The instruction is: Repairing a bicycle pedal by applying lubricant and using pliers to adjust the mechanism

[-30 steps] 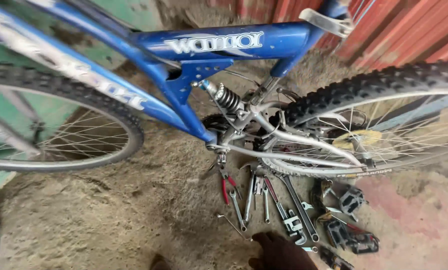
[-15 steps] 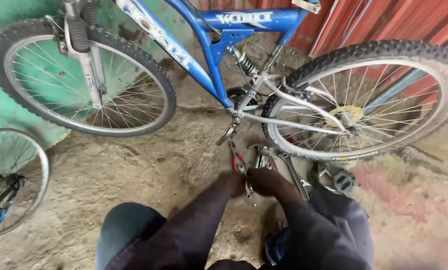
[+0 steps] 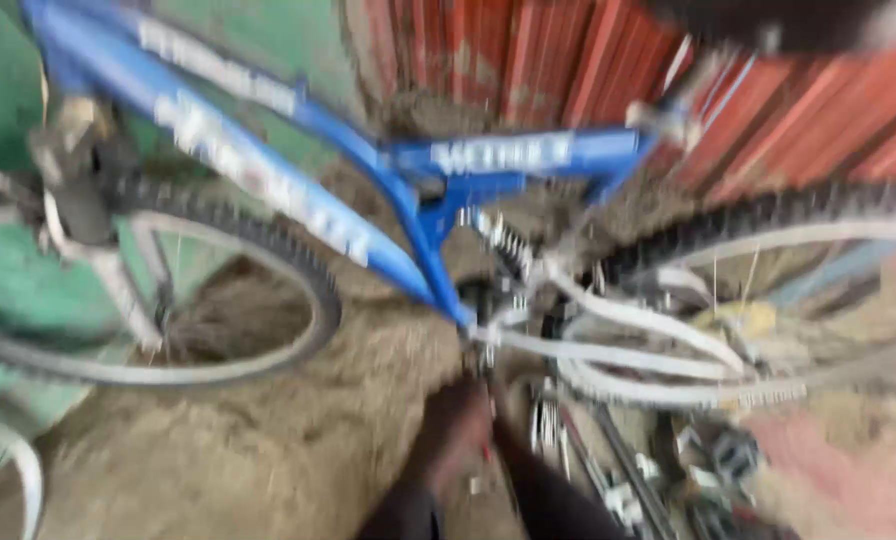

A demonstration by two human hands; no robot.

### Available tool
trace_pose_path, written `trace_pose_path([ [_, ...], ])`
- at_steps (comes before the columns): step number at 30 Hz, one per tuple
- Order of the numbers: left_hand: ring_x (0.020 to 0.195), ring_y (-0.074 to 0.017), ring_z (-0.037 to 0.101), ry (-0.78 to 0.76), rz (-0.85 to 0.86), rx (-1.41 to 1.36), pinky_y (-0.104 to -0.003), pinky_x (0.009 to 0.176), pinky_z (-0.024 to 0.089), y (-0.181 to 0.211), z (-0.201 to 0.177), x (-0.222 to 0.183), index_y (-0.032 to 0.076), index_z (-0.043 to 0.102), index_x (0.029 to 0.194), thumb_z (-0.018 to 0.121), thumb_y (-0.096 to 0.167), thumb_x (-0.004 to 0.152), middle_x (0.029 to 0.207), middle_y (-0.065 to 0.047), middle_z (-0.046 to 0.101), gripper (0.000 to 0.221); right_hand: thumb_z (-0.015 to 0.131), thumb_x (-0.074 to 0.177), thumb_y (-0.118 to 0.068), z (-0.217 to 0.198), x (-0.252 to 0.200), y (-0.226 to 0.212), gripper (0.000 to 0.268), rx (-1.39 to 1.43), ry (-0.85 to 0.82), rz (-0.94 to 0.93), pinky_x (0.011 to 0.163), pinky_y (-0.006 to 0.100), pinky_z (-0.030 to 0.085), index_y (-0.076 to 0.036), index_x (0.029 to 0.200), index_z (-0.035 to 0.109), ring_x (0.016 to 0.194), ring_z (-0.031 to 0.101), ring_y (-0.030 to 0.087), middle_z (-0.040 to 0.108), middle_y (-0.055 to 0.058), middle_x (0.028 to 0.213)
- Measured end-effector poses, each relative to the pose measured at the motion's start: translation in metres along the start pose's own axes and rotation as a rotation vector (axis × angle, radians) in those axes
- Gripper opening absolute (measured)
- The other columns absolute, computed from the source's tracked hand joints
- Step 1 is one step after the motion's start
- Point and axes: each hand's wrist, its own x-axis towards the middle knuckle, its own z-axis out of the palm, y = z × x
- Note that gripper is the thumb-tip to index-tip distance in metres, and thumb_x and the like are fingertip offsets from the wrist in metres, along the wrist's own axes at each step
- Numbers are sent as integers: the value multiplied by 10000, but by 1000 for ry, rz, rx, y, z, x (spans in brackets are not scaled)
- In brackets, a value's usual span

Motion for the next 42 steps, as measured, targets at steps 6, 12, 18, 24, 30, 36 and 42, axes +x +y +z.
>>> trace_pose_path([
  [6,846,-366,727,46,110,137,-534,687,580,-20,10,12,85,653,1083,710,260,889,1033,-150,686,267,655,868,-193,-4,-18,-11,361,210,-41,160,769,481,533,-61,1198,596,988,716,364,738,167,1061],
  [12,934,-391,680,-35,116,133,-536,757,542,-29,-48,-19,73,723,1056,668,228,947,1025,-162,711,198,689,835,-146,-40,-41,-31,176,697,-76,330,578,375,489,-99,1002,710,734,661,246,731,103,911],
  [18,911,-245,691,124,286,-172,-382,743,533,11,-29,-120,59,635,1181,794,274,879,1103,-129,679,403,582,869,-107,-103,-182,-72,223,841,-193,571,584,391,543,-106,1074,669,705,727,265,719,122,815],
  [24,1343,-348,437,-272,-16,-90,-619,1164,230,-4,107,-237,192,419,1400,558,319,1015,1374,-144,446,428,621,956,-321,-129,-262,-86,244,829,-465,625,534,302,526,-100,852,633,566,702,165,703,56,688],
  [30,803,-295,580,29,119,332,-482,703,463,-3,44,-198,160,601,963,531,302,992,922,-78,560,161,625,1008,-286,-102,-197,-80,267,989,-406,644,492,295,498,-35,951,693,564,645,158,693,87,723],
  [36,914,-347,687,79,125,23,-501,735,551,5,-134,-106,63,582,1239,607,308,1011,1084,-156,679,335,516,983,-478,-134,-60,-114,583,1138,32,752,686,390,545,-15,1336,539,839,681,233,730,156,1077],
  [42,1121,-407,685,150,-42,-64,-591,884,593,-24,-133,-51,28,584,1289,586,431,970,1191,-211,666,514,449,1058,-565,-21,22,-71,532,576,227,745,750,498,585,-44,1067,554,932,736,392,691,203,911],
])
